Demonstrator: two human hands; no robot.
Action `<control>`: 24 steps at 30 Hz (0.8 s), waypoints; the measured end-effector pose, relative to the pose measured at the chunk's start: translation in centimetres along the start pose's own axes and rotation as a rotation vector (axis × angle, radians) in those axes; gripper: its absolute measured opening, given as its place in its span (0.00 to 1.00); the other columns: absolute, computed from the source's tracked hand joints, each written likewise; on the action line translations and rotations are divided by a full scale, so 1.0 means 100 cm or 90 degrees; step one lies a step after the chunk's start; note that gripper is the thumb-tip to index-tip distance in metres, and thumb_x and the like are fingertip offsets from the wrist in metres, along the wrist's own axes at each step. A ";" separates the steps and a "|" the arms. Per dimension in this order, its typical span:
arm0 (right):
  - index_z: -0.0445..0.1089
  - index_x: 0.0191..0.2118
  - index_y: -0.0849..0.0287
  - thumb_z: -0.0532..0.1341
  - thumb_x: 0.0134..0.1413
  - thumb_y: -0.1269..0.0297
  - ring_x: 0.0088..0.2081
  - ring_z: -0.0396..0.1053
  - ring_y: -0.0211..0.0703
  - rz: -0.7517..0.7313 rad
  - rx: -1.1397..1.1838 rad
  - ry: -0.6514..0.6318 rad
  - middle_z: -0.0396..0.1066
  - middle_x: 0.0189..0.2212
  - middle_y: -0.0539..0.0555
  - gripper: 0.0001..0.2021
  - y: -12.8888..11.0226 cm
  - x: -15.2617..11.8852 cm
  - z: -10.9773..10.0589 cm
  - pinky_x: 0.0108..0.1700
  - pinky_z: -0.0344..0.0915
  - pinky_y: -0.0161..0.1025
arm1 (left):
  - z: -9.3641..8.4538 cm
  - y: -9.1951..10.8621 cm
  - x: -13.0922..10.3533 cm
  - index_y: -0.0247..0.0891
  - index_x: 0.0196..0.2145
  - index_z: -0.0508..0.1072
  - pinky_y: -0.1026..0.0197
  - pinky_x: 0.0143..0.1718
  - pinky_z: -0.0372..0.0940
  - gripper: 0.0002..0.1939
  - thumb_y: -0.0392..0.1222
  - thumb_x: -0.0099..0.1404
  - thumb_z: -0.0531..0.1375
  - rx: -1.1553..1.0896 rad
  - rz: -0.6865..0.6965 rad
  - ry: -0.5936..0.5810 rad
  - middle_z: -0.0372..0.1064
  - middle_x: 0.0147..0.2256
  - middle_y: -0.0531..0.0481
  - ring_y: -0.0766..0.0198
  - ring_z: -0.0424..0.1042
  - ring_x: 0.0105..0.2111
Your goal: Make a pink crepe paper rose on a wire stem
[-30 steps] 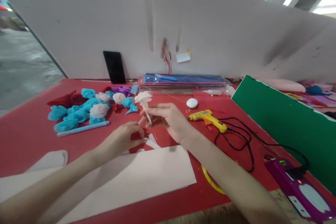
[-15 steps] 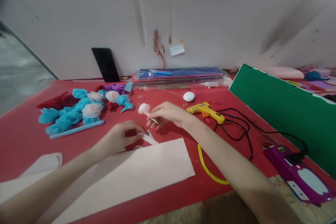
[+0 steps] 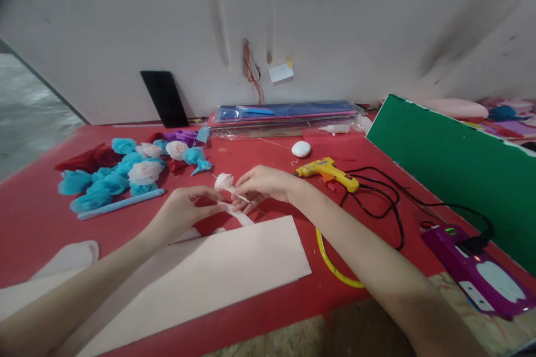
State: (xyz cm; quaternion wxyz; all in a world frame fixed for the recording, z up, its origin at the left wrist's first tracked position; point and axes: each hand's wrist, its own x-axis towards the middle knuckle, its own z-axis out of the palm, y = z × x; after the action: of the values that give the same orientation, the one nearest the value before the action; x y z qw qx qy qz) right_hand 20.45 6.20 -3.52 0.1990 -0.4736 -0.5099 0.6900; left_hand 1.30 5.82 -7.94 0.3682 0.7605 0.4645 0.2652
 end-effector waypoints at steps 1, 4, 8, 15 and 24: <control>0.69 0.24 0.68 0.58 0.51 0.76 0.27 0.74 0.40 0.003 0.001 0.000 0.73 0.21 0.56 0.07 0.000 0.000 0.000 0.32 0.72 0.37 | 0.000 0.000 0.000 0.33 0.29 0.72 0.56 0.38 0.67 0.04 0.37 0.57 0.63 0.001 -0.001 -0.003 0.74 0.30 0.52 0.64 0.73 0.32; 0.69 0.25 0.68 0.57 0.52 0.77 0.26 0.74 0.40 0.012 -0.002 0.006 0.73 0.20 0.55 0.07 0.001 0.001 0.000 0.34 0.73 0.39 | 0.000 -0.001 -0.001 0.33 0.29 0.72 0.55 0.38 0.68 0.06 0.39 0.59 0.62 0.001 0.000 -0.016 0.73 0.29 0.52 0.64 0.73 0.32; 0.70 0.26 0.68 0.58 0.52 0.76 0.27 0.74 0.40 0.019 -0.008 0.018 0.73 0.19 0.55 0.06 0.001 0.001 -0.001 0.34 0.73 0.38 | 0.000 -0.003 -0.001 0.33 0.29 0.73 0.55 0.38 0.68 0.07 0.41 0.60 0.61 -0.009 0.007 -0.035 0.74 0.29 0.52 0.64 0.73 0.31; 0.70 0.25 0.69 0.58 0.52 0.76 0.25 0.73 0.39 0.024 -0.017 0.028 0.72 0.19 0.54 0.07 0.001 0.002 -0.001 0.33 0.74 0.38 | -0.003 -0.006 0.001 0.40 0.28 0.78 0.59 0.40 0.68 0.06 0.42 0.56 0.61 -0.052 0.035 -0.023 0.78 0.35 0.50 0.58 0.75 0.36; 0.68 0.25 0.67 0.55 0.55 0.76 0.24 0.73 0.38 -0.021 -0.001 0.044 0.73 0.20 0.53 0.10 0.001 0.002 -0.005 0.31 0.73 0.35 | -0.015 0.003 0.001 0.41 0.25 0.78 0.62 0.35 0.68 0.04 0.42 0.53 0.63 -0.088 0.110 -0.070 0.72 0.28 0.51 0.64 0.71 0.28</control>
State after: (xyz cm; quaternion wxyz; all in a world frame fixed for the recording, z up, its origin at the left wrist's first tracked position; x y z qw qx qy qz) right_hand 20.77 6.56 -3.69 0.2276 -0.4888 -0.5110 0.6695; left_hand 0.36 6.35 -6.81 0.4204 0.7839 0.3567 0.2855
